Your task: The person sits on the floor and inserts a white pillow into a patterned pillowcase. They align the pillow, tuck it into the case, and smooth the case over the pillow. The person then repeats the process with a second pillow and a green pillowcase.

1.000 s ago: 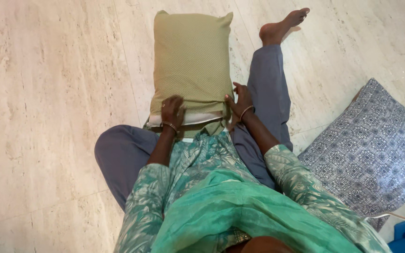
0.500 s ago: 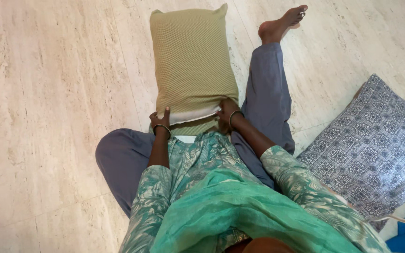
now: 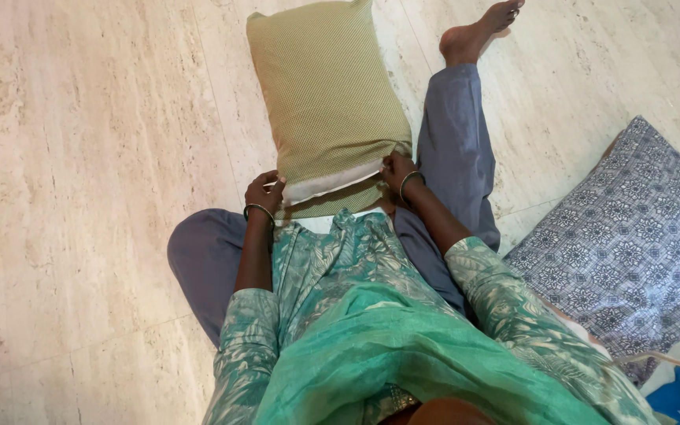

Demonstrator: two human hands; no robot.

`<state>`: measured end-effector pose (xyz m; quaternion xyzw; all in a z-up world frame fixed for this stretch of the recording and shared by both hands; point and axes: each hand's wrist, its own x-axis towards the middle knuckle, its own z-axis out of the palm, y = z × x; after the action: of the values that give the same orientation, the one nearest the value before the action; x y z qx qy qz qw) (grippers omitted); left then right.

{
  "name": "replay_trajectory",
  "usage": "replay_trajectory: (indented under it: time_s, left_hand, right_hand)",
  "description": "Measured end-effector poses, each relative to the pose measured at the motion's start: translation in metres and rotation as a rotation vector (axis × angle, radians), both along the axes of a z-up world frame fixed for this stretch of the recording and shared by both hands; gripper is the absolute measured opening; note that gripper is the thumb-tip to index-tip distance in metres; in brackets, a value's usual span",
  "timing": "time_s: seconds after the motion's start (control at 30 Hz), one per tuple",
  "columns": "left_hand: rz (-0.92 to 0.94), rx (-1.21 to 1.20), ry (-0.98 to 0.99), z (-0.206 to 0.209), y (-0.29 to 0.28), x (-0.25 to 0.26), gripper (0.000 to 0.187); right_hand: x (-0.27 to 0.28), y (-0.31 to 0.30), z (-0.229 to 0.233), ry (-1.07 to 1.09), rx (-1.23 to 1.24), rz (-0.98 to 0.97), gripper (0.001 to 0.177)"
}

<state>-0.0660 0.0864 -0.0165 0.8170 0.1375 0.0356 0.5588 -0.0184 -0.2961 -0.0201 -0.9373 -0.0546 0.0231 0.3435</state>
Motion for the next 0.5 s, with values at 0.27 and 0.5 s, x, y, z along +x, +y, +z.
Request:
replay_trajectory:
  time_s: [0.27,0.5]
  left_hand:
    - [0.151,-0.273,-1.049,0.268,-0.011,-0.099,0.039]
    - [-0.152,-0.237,-1.623,0.402,0.022,-0.179,0.035]
  right_hand:
    - [-0.131,0.042,0.285,-0.782,0.583,0.369,0.011]
    - [-0.12,0.072,0.457,-1.373,0.519,0.443,0.013]
